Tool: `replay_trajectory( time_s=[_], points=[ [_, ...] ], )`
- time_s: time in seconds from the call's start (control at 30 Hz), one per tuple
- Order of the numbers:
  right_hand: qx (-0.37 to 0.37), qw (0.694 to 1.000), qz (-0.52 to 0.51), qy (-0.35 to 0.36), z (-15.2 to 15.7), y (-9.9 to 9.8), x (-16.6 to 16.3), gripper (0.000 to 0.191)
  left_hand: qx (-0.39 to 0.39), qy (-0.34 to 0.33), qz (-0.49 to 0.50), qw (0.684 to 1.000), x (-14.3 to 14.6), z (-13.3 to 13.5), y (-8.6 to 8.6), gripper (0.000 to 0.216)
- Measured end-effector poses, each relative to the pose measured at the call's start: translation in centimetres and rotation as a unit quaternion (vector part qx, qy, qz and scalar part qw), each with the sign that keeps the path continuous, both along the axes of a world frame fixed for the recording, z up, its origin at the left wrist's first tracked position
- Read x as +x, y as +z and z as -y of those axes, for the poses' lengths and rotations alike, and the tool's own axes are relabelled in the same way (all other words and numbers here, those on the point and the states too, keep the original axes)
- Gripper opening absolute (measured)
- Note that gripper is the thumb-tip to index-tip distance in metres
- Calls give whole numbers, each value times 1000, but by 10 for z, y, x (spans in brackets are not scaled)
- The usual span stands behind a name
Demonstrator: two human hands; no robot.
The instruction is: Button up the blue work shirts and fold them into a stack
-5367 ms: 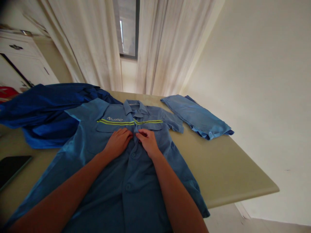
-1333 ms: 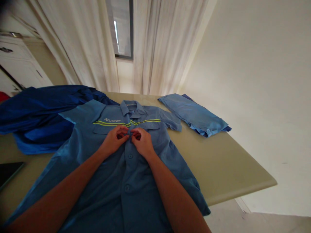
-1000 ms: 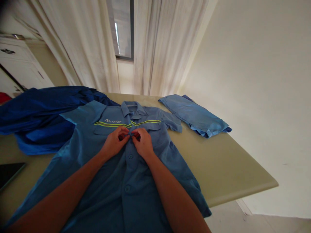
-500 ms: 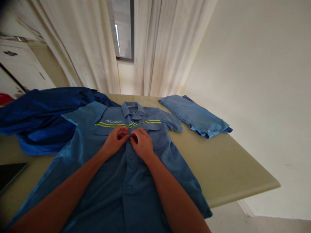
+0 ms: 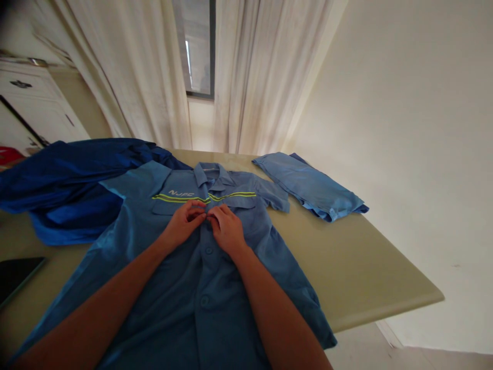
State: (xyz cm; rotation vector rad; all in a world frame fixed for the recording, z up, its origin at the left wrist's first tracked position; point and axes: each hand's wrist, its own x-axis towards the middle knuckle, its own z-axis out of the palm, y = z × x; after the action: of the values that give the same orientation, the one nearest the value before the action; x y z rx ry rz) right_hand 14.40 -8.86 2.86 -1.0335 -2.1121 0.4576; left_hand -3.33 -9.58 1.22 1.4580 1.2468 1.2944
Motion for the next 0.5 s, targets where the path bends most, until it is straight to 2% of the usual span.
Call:
replay_trajectory(
  time_s=[0.2,0.4,0.5],
  points=[
    [-57,996,-62,-13,0,-2,-2,3,30,37,-29,998,1,-3,-4,26],
    [-123,982,-144,-16,-2,-5,-4,7,57,55,-52,995,3,-2,-5,18],
    [-135,979,-150,-16,-2,-5,-5,10,50,50,-73,995,2,-1,-5,23]
  ],
)
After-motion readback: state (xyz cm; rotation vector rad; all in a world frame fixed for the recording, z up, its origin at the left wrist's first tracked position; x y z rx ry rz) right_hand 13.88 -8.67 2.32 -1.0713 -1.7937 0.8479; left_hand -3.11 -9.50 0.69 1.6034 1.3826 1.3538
